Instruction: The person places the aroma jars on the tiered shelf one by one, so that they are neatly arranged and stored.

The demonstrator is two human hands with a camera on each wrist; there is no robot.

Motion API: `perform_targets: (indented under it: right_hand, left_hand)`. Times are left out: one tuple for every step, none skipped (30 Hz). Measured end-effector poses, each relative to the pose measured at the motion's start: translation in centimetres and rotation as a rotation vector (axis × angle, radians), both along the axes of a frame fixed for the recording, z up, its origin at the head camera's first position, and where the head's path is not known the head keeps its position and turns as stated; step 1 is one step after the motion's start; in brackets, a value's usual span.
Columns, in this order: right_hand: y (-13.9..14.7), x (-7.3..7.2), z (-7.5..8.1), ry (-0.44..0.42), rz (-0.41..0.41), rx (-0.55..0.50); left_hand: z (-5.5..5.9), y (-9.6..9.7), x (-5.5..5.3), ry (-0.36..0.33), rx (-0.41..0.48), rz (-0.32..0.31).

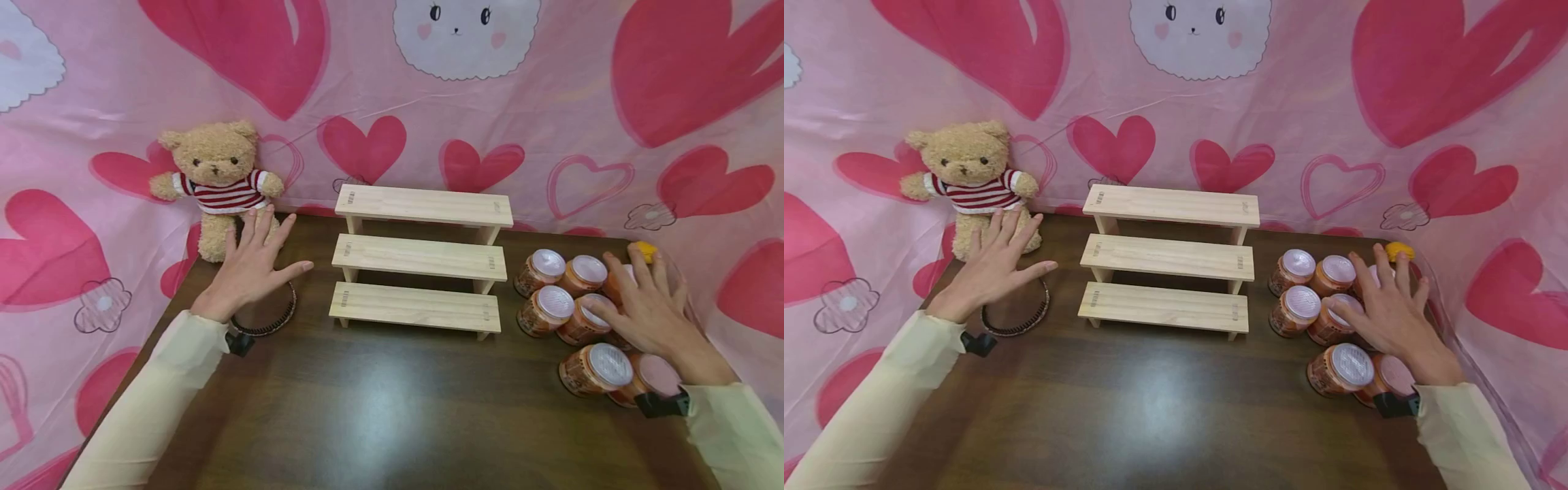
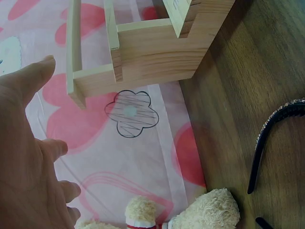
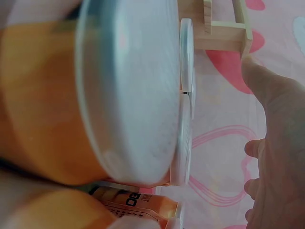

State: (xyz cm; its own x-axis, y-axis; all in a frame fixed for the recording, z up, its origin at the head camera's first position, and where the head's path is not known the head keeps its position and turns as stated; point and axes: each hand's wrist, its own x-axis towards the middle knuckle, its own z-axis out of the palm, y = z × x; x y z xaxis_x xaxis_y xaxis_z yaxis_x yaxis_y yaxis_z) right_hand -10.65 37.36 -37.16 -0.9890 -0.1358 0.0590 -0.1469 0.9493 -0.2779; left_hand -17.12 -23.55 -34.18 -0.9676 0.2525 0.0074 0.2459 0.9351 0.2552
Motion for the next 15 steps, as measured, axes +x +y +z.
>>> perform_targets:
  right_hand:
    - [0.0,0.0,0.0,-0.002,-0.001,0.0]
    - [0.0,0.0,0.1,-0.001,-0.002,0.001]
    - [0.0,0.0,0.1,0.002,-0.003,0.002]
    - [0.0,0.0,0.2,0.007,-0.005,0.009]
    - [0.0,0.0,0.3,0.009,-0.008,0.015]
    - [0.0,0.1,0.3,0.014,-0.011,0.02]
    - [0.1,0.1,0.4,0.019,-0.015,0.024]
    - [0.1,0.2,0.4,0.023,-0.02,0.028]
    - [0.2,0.3,0.5,0.026,-0.028,0.035]
    - [0.2,0.4,0.5,0.028,-0.034,0.037]
    - [0.3,0.5,0.5,0.031,-0.036,0.034]
    - [0.4,0.6,0.5,0.038,-0.038,0.03]
    - [0.6,0.8,0.5,0.043,-0.04,0.029]
    - [0.7,0.9,0.5,0.049,-0.042,0.028]
    - [0.9,1.1,0.5,0.058,-0.042,0.024]
  left_hand:
    - [0.0,0.0,0.0,-0.002,-0.001,0.0]
    - [0.0,0.0,0.0,-0.004,0.0,0.0]
    - [0.0,0.0,0.0,-0.005,0.002,0.001]
    - [0.1,0.0,0.1,-0.008,0.003,0.001]
    - [0.1,0.0,0.1,-0.012,0.006,0.003]
    - [0.1,-0.1,0.1,-0.014,0.008,0.004]
    - [0.1,-0.1,0.2,-0.017,0.011,0.003]
    - [0.2,-0.1,0.2,-0.019,0.014,0.004]
    - [0.2,-0.1,0.2,-0.018,0.016,0.004]
    - [0.2,-0.2,0.2,-0.017,0.017,0.004]
    - [0.2,-0.2,0.3,-0.013,0.019,0.003]
    - [0.2,-0.2,0.3,-0.009,0.021,0.002]
    - [0.2,-0.1,0.4,-0.005,0.028,-0.002]
    - [0.2,-0.1,0.5,0.001,0.035,-0.005]
    - [0.1,-0.1,0.6,0.009,0.046,-0.01]
